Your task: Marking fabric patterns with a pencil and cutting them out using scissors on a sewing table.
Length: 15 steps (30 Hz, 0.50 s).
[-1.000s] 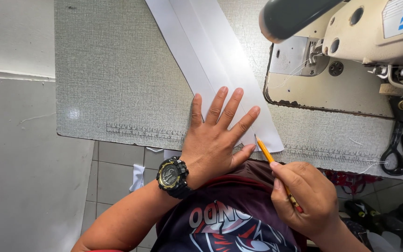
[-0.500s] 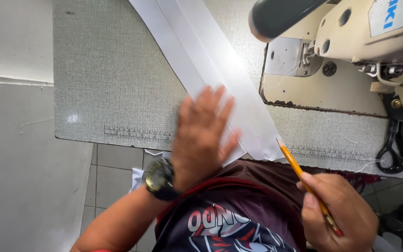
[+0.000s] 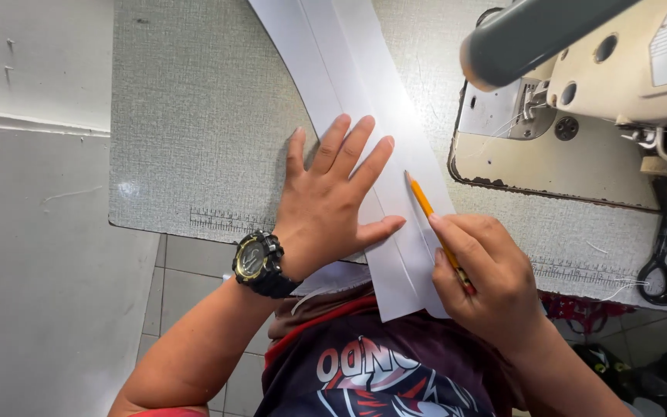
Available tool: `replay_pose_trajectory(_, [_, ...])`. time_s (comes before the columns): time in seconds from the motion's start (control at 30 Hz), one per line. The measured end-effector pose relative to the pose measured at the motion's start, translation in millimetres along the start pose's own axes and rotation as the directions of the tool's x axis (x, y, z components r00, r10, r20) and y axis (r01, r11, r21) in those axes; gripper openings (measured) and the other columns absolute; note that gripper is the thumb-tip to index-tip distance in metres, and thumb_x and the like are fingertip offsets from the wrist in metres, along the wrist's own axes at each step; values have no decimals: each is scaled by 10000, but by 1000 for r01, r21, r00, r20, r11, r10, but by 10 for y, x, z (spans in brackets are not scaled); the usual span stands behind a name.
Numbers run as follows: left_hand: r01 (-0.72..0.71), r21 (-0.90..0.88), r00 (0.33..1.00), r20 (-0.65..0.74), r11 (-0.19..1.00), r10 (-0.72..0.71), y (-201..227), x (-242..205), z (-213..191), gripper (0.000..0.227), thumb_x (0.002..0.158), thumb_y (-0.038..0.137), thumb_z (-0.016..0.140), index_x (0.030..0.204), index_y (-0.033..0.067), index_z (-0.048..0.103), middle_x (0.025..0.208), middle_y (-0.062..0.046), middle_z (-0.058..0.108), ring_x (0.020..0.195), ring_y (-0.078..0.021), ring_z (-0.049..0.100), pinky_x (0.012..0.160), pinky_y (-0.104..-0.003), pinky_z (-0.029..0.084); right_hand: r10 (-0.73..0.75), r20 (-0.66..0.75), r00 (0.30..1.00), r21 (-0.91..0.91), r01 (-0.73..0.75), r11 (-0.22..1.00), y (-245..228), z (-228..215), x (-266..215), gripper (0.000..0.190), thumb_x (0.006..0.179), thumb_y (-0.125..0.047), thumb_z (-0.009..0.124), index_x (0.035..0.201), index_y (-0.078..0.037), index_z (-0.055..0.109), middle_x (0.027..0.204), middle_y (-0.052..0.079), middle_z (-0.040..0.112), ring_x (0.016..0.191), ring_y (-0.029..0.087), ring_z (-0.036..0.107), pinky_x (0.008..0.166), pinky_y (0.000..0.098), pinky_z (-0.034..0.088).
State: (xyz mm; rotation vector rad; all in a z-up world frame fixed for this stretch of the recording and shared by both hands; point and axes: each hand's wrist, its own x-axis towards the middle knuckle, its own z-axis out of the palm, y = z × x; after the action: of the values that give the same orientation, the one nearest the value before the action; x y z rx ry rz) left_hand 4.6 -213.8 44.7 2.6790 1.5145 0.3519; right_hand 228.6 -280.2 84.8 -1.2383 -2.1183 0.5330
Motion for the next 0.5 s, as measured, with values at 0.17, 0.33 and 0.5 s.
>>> replay_pose_trajectory(0.17, [20, -5, 1000, 1, 1000, -20, 1, 22, -5, 938, 773, 819, 705, 1477, 221, 542, 1582, -61, 436, 1475, -272, 376, 1137, -629, 288, -58, -5, 998, -26, 58, 998, 39, 90, 135, 273, 961, 32, 598, 1225, 81, 650, 1121, 225, 686, 956, 357, 666, 866, 445, 572])
replay_pose_trajectory(0.33, [15, -1, 999, -28, 1000, -15, -4, 25, 1, 911, 790, 818, 686, 1461, 214, 561, 1568, -61, 456, 1458, -272, 404, 1135, -613, 282, -109, 8, 994, -24, 110, 994, -1, 80, 311, 251, 921, 74, 606, 1164, 115, 651, 1036, 246, 689, 897, 383, 660, 819, 465, 560])
replay_pose_trajectory(0.5, [12, -16, 999, -33, 1000, -13, -13, 21, 4, 923, 763, 800, 743, 1456, 215, 571, 1572, -60, 454, 1456, -270, 412, 1137, -611, 282, -119, 120, 986, -84, 130, 988, -153, -196, 10, 234, 913, 37, 608, 1133, 99, 655, 1007, 208, 674, 851, 366, 638, 791, 469, 544])
